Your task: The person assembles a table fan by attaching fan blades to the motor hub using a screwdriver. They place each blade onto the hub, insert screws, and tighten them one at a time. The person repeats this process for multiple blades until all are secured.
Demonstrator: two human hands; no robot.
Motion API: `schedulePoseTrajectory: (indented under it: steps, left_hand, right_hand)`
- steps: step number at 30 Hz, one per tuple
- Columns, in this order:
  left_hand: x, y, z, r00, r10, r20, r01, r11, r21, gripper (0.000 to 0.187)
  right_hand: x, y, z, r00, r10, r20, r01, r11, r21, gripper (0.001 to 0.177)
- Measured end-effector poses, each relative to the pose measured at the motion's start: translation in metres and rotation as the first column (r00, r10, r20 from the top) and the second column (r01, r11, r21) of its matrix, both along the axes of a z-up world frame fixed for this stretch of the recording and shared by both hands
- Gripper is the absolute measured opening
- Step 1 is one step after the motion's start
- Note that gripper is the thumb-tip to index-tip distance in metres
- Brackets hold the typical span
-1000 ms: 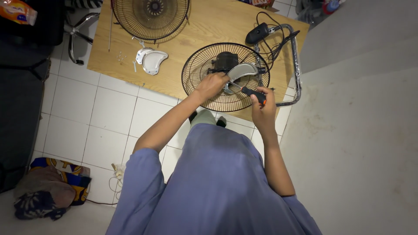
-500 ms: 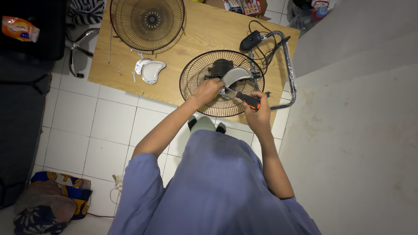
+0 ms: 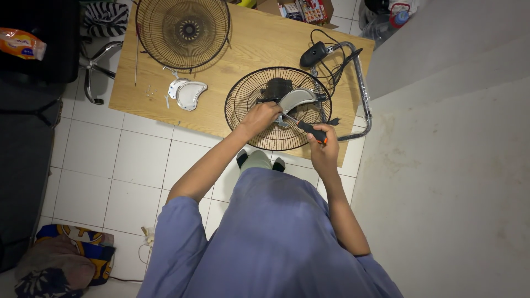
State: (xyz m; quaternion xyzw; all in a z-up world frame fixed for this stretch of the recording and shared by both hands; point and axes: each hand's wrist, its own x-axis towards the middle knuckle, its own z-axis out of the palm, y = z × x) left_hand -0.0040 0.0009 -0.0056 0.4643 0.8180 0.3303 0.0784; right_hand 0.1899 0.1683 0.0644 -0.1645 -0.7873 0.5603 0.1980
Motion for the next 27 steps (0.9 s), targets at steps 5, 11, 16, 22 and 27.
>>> schedulePoseTrajectory:
  steps: [5,11,16,22,27]
  left_hand:
    - [0.002,-0.002,0.002,1.000,0.003,-0.005,-0.003,0.999,-0.040,0.019]
    - [0.013,-0.012,0.019,0.989,0.060,-0.133,-0.048,0.994,0.095,0.030]
    - [0.030,-0.033,0.030,0.975,0.204,-0.092,-0.175,0.951,0.254,0.016]
    - [0.055,-0.073,0.030,0.886,0.416,0.206,-0.464,0.810,0.358,0.015]
    - [0.067,-0.106,0.026,0.629,0.500,0.595,-0.760,0.558,0.335,0.016]
  right_hand:
    - [0.004,0.001,-0.004,0.996,-0.053,0.069,0.057,0.997,-0.047,0.023]
    - [0.008,0.002,-0.001,0.987,-0.069,0.145,0.094,0.980,-0.174,0.025]
    - [0.009,0.002,0.012,0.998,0.016,0.067,-0.002,0.977,-0.213,0.024]
    - [-0.005,-0.008,0.017,0.992,0.129,0.003,-0.120,0.926,-0.359,0.023]
    - [-0.021,-0.019,0.011,0.980,0.191,0.050,-0.149,0.882,-0.447,0.025]
